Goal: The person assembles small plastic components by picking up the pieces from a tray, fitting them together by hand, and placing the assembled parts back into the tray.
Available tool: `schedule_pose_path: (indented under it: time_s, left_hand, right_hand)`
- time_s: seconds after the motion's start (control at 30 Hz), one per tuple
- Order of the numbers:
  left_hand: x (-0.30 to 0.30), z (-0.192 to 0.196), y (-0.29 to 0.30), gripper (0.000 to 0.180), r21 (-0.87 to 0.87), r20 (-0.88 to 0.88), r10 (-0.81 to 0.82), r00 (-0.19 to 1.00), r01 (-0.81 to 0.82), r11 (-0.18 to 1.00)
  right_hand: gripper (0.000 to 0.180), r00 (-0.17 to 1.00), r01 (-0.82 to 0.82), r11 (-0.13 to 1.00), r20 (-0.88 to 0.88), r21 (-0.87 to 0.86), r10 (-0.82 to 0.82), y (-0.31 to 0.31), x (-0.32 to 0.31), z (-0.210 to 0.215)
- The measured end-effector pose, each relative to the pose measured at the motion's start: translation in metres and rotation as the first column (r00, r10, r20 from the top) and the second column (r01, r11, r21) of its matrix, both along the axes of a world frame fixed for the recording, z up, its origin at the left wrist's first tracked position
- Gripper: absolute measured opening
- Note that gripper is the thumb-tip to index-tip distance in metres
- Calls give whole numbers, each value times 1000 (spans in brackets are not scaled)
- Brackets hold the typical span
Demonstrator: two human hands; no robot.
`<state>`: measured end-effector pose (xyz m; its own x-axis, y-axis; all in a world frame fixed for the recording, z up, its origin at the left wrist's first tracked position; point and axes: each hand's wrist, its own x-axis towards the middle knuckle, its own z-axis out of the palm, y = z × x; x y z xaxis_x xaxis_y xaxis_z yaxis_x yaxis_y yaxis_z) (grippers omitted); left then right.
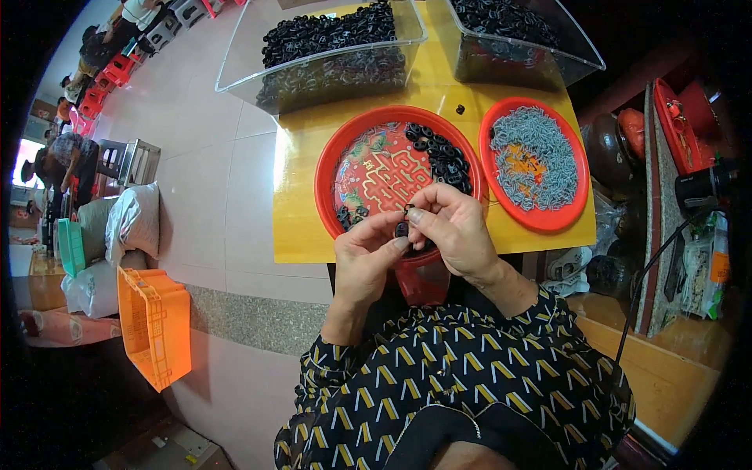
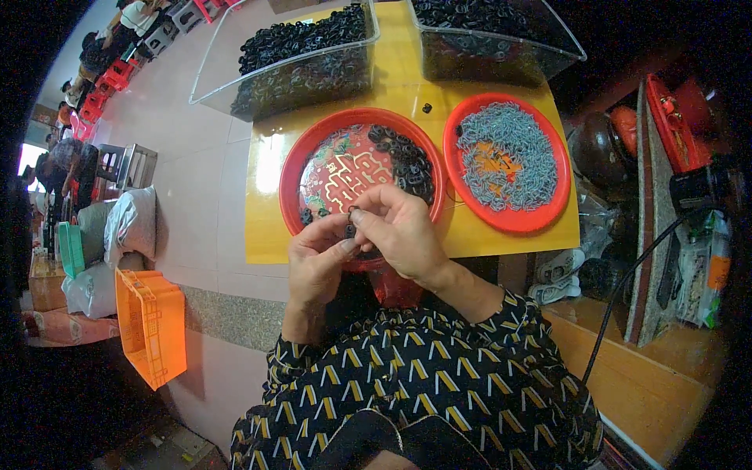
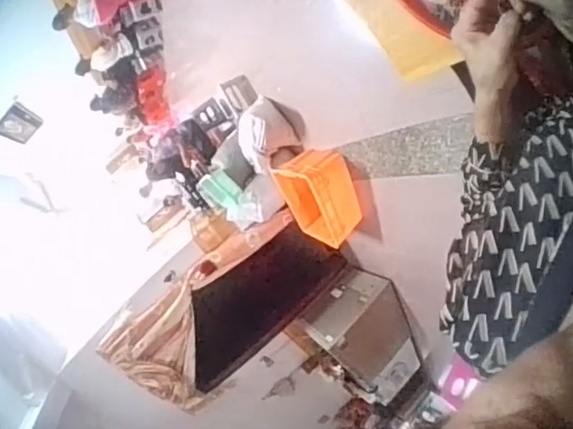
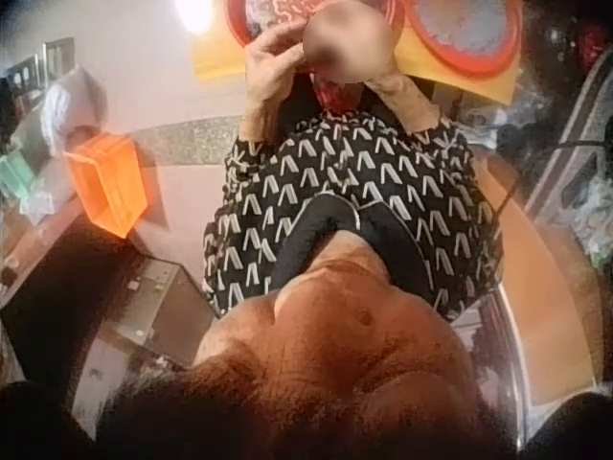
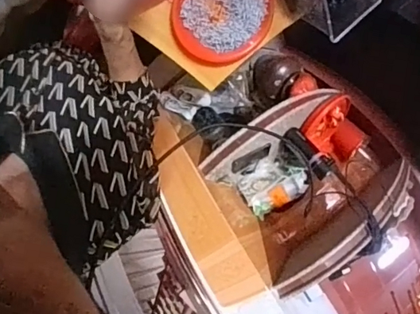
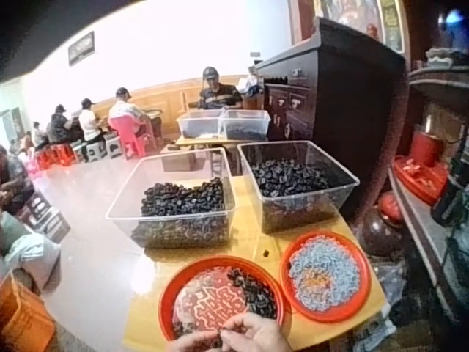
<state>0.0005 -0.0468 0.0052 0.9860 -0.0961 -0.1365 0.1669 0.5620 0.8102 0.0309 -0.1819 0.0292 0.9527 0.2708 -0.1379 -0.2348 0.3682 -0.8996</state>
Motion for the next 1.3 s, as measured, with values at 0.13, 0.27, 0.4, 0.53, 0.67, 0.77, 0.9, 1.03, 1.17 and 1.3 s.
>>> schedule_pose_path:
  time_s: [0.13,0.27,0.4,0.53,0.67,0.77,0.9,1.03,1.17,1.3]
  left_hand:
    - [-1,-4,8,30,-66,9,-12,1000,13,998]
    - [-2,-7,10,31,-104,9,-2,1000,3,995]
    - [-1,-6,7,32,-114,37,9,999,-4,993]
    - [-3,-3,6,32,-93,38,22,999,-18,995]
    - [-4,-5,5,31,-47,61,38,997,-36,998]
    - [-4,-7,6,31,4,54,24,998,-24,1000]
    - [-4,-4,3,30,37,71,21,997,-24,999]
    - [-4,-4,2,29,32,89,21,996,-24,999]
    - [-4,-7,1,30,46,98,-2,995,-2,999]
    - [-7,-6,5,30,96,103,-19,995,9,995]
  right_hand:
    - [9,999,-30,995,-34,-96,27,-9,2,3]
    - [9,996,-91,968,-9,-234,92,-11,-3,5]
    - [8,989,-144,963,6,-228,150,-12,-5,3]
    - [8,991,-129,956,-8,-263,131,-11,-6,5]
    - [8,990,-134,947,1,-291,140,-11,-6,4]
    - [8,990,-133,941,2,-310,140,-12,-6,1]
    - [8,989,-124,947,44,-297,143,-11,-6,-1]
    - [8,987,-148,947,24,-287,161,-10,-6,1]
    - [8,986,-161,951,-12,-265,164,-10,-5,1]
    - [8,982,-188,939,-54,-288,180,-10,-3,4]
